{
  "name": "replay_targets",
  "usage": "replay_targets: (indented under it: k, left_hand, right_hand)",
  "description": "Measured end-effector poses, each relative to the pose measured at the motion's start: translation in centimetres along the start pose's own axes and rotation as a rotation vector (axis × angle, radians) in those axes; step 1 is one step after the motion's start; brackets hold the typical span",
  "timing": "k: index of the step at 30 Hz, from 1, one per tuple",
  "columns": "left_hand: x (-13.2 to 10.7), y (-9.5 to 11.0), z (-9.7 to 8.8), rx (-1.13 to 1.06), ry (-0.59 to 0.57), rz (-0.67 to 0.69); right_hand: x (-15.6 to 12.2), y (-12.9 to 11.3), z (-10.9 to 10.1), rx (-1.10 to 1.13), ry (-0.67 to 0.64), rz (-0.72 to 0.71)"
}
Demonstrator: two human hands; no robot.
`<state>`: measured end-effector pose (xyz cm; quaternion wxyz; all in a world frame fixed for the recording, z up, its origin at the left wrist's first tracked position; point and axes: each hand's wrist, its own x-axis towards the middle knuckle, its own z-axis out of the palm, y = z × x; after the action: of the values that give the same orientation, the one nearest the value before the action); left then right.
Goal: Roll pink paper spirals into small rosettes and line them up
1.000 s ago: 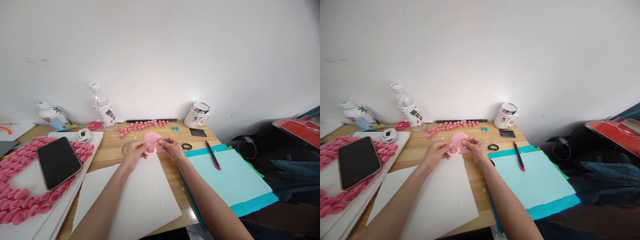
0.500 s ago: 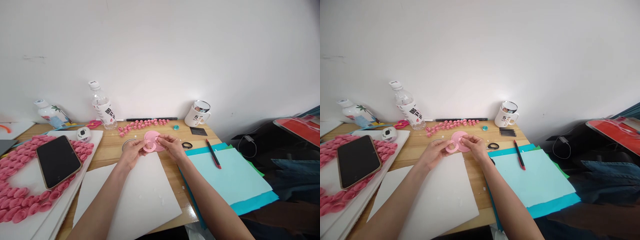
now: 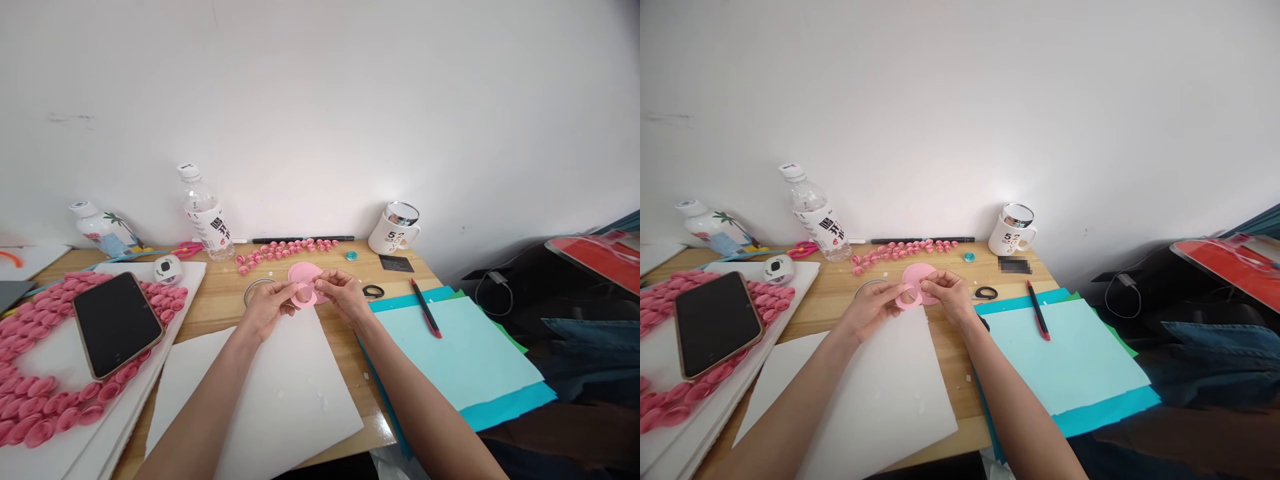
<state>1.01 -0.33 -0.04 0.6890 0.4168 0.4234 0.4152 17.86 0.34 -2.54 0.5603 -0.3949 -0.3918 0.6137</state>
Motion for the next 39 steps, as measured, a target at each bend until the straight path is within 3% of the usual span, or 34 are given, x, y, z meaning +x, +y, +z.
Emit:
replay_targets:
  k: [17,39]
  left_hand:
    - [0.18,0.18,-0.14,-0.105,0.028,-0.043]
    - [-0.28,-0.11,0.36,0.176,-0.067,0.071]
  right_hand:
    - [0.04,0.17,0.12,0.034,-0.085,-0.019]
    - [0.01,0.83,0.13,-0.079,-0.061,-0.078]
